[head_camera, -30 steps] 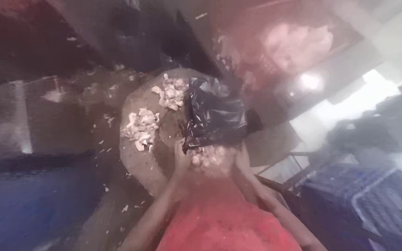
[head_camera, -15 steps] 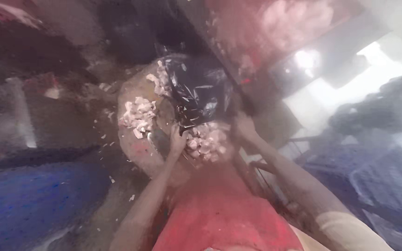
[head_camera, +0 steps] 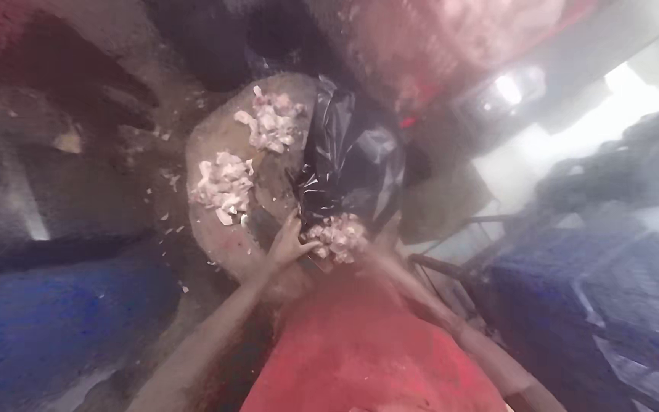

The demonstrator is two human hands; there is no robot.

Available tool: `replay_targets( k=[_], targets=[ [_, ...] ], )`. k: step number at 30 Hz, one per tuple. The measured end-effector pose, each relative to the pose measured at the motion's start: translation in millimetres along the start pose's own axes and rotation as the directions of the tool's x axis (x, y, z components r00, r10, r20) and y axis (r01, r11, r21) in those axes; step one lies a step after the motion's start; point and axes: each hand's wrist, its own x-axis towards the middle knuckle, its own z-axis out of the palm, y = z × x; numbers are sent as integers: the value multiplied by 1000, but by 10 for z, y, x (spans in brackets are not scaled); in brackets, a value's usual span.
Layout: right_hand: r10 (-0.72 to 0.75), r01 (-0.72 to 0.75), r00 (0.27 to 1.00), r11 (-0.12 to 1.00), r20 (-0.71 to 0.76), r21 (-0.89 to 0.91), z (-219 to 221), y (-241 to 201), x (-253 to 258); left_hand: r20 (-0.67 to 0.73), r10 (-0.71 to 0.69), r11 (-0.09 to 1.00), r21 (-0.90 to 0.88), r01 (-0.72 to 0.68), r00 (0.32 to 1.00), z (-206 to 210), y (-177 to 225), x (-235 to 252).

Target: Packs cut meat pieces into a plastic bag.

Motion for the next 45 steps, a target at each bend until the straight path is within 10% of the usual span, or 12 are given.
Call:
replay_targets(
  k=[7, 15, 20, 23, 27, 31, 36, 40, 45],
  targets=[
    [-60, 136, 982, 886, -181, 443, 739, 99, 525, -179, -163, 979, -150, 137, 970, 237, 202, 196],
    [-132, 271, 953, 775, -272, 572, 1027, -787, 1056, -236, -92, 989, -135, 61, 968, -14, 289, 426],
    [-277, 248, 956, 940, -101, -236, 277, -874, 850, -148, -317, 863, -455, 220, 937, -287, 329, 440],
    [-341, 161, 938, 576, -57, -801, -318, -870, 625, -183, -371, 751, -635, 178, 910, -445, 288, 503],
    [-411, -32, 899, 291, -155, -956, -540, -973, 710, -155, -205, 977, -94, 192, 966, -412, 9, 644],
    [-311, 45, 946, 403, -91, -914, -404, -1019, 802, -128, -166, 925, 324, 200, 978, -330, -202, 636],
    [-263, 188, 964, 610, 28, -770, -410, -377, 633, -47, -28, 933, 356, 43, 998, -347, -246, 191],
    [-61, 84, 995, 943, 81, -323, -156, -102, 352, 139, 5, 889, 453, -68, 990, -302, -277, -44],
    [-87, 87, 996, 996, -29, 0, 411, -106, 395, 37, -91, 919, 388, 69, 995, -120, 32, 48]
  ],
)
